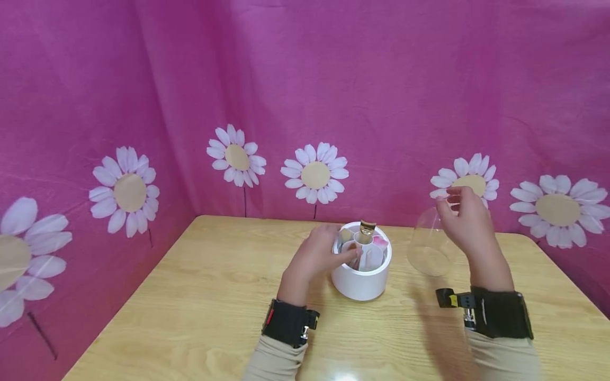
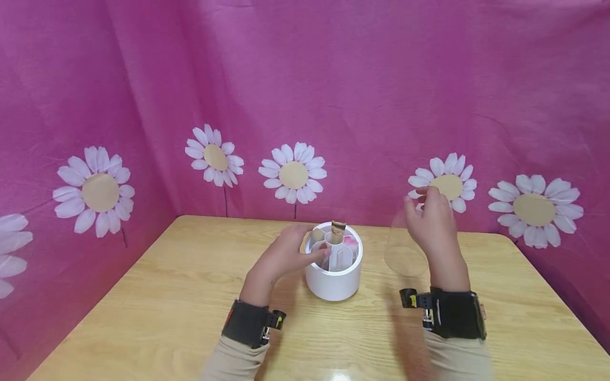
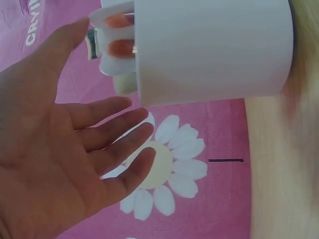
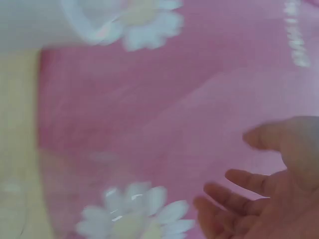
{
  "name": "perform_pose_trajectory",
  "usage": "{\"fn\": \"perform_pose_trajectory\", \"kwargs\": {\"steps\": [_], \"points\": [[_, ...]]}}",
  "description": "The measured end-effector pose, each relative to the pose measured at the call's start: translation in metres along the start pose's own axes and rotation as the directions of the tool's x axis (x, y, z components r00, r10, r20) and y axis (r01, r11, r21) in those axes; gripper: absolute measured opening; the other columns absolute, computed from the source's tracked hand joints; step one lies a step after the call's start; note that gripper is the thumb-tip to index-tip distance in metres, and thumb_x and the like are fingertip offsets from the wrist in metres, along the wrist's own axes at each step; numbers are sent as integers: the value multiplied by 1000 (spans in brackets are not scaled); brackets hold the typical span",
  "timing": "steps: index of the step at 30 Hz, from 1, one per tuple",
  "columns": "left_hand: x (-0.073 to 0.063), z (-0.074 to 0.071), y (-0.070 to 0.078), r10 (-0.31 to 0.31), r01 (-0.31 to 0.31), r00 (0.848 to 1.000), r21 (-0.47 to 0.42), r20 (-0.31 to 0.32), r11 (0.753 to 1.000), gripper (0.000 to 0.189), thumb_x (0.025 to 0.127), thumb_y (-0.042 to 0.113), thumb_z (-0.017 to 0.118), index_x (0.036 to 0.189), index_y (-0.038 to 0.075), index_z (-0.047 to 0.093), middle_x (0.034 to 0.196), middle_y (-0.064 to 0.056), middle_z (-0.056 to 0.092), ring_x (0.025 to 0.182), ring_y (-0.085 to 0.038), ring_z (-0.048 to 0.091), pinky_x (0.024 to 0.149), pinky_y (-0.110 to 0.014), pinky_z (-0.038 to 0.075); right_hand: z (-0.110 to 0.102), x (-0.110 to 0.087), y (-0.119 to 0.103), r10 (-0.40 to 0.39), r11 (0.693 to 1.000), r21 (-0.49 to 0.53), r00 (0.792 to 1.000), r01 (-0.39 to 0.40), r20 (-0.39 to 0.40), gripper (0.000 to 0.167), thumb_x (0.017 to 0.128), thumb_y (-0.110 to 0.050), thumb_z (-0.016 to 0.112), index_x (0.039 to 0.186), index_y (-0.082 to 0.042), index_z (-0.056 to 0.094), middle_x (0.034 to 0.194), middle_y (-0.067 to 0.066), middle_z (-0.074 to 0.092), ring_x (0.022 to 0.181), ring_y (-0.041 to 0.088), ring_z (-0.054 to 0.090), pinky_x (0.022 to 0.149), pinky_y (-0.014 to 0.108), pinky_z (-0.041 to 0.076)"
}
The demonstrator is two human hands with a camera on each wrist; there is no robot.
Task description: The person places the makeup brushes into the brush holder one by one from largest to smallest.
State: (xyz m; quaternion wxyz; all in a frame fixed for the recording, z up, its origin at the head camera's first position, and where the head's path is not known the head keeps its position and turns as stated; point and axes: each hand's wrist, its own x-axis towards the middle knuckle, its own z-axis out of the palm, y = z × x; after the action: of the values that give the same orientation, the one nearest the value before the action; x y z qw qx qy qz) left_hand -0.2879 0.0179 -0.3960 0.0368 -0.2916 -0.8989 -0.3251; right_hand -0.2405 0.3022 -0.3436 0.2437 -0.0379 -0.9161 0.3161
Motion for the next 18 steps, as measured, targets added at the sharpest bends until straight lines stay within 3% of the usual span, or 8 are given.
{"fn": "perform_pose_trajectory", "kwargs": {"steps": [2,5,7,9,12,15,18], "points": [[-1,0,-2,6,-5,1000,-55,21,998,58,85,46,80,129,14,61,109,1,61,104,-16,55,86,-31,50,5,11,11,60,995,-84,990,-50,124,77,102,-41,51,149,14,26,139,46,33,124,62,37,96,72,35],[-3,0,-5,6,0,999,-116,54,993,56,83,46,83,125,15,61,105,1,60,101,-16,55,84,-30,50,18,22,27,147,971,-221,953,-88,265,101,94,-54,62,151,15,15,142,52,18,128,69,25,96,81,29],[-5,0,-6,-10,18,998,-129,65,991,56,83,45,83,123,14,61,104,2,59,101,-15,55,84,-30,50,27,26,37,190,958,-268,929,-105,317,107,89,-55,68,150,15,15,142,52,16,127,71,24,94,83,29],[-5,0,-7,-10,19,997,-137,70,990,56,82,44,84,123,13,61,104,1,60,100,-16,56,83,-30,50,35,27,47,196,957,-269,929,-110,315,106,86,-53,72,147,15,18,138,53,18,123,72,28,91,81,34],[-4,1,-7,3,5,998,-139,60,990,56,82,43,84,124,13,61,105,3,61,99,-15,57,85,-29,50,44,26,56,147,967,-237,960,-89,240,99,84,-46,76,143,15,25,131,53,27,114,71,36,86,75,42],[-2,2,-7,13,-6,998,-139,54,990,57,82,42,84,124,12,61,106,2,62,100,-15,57,86,-29,50,40,21,51,88,977,-198,994,-74,63,95,82,-44,79,142,12,32,128,49,37,112,67,41,84,71,44],[-1,2,-4,-3,10,999,-133,54,991,62,82,44,84,128,10,58,110,1,61,103,-15,56,88,-30,51,21,13,32,65,988,-131,987,-84,-144,93,82,-47,78,147,5,36,131,42,45,117,61,45,86,69,43]]}}
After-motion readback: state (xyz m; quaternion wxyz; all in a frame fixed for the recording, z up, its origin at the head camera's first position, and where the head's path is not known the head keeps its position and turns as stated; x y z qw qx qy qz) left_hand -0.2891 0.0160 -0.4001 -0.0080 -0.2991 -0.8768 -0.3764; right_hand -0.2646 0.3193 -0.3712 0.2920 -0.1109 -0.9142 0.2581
